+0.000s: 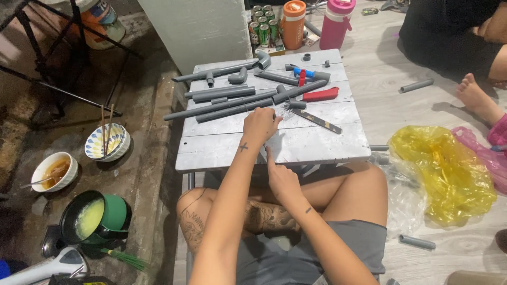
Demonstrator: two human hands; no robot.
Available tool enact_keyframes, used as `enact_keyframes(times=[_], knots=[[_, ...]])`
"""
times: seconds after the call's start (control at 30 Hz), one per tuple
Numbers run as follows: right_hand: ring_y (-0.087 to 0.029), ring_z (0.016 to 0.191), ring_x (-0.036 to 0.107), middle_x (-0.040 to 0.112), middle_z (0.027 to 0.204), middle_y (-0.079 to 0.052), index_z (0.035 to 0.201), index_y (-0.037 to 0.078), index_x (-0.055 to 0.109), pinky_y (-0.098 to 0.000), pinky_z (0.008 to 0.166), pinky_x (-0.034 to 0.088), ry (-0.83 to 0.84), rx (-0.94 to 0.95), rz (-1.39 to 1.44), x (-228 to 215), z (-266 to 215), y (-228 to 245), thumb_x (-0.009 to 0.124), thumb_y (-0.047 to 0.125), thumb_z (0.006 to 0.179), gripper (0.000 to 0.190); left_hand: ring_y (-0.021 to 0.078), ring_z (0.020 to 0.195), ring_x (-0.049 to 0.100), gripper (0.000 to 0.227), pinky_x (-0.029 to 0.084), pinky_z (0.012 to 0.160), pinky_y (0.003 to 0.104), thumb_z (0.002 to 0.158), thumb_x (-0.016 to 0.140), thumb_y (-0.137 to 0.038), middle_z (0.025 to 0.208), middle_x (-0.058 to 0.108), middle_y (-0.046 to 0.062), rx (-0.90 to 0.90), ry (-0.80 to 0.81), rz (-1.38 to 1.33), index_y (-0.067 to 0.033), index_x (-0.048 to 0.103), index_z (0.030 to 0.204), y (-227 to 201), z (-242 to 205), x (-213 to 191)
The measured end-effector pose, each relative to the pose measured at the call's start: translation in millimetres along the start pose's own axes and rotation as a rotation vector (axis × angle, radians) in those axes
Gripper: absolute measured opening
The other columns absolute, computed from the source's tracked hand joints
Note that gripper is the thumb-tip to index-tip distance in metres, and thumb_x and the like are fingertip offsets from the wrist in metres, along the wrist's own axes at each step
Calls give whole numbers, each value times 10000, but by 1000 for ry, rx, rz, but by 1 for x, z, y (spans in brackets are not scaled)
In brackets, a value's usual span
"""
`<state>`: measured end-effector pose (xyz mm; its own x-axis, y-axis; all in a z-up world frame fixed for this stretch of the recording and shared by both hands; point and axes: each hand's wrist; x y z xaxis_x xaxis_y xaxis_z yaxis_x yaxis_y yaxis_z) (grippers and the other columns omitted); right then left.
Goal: The person measures a section of grey PVC pipe by holding a thin wire against it while seated on the floor.
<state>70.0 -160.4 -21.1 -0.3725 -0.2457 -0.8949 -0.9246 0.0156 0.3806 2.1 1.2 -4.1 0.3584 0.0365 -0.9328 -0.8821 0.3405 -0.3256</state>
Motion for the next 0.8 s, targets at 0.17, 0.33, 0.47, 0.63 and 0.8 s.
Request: enact_keyframes(times=[0.17,0.33,0.47,0.63,0.8], knots=[[-463,1004,724,712,1121,-282,1661,125,160,-593,838,608,13,-6,12,11,10,-9,561,22,951,822,413,804,763,183,633,701,515,840,797,-220,757,682,169,15,-116,62,-48,746,876,19,17,39],[-468,1037,717,714,1128,-267,1674,154,123,-620,888,587,13,2,-52,20,-3,-13,534,46,973,820,406,792,767,123,638,684,524,823,801,-165,704,682,143,-12,-142,5,-67,727,823,21,13,51],[-482,973,718,713,1075,-270,1684,168,112,-610,832,602,3,2,24,9,-7,-13,469,6,965,819,364,744,773,155,648,645,477,810,810,-220,686,691,98,2,-213,61,-102,710,800,14,11,53],[-469,915,740,736,1018,-269,1655,111,208,-594,772,607,-61,-18,63,9,-2,-14,498,7,953,766,423,775,764,184,641,674,546,815,805,-286,718,676,121,14,-172,65,-123,728,851,20,13,58],[-435,833,751,738,962,-242,1673,126,160,-565,732,621,-58,-64,42,10,-34,-21,441,-41,944,798,368,734,773,118,659,627,464,837,792,-203,685,689,114,-22,-204,97,-94,753,813,7,3,40]])
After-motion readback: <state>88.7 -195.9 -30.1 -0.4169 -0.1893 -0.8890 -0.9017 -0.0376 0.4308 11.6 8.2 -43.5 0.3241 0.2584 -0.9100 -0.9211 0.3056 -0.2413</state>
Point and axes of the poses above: each hand's wrist, its own z-axis towards the middle knuckle, its own x-axis out of the palm, y = z × x
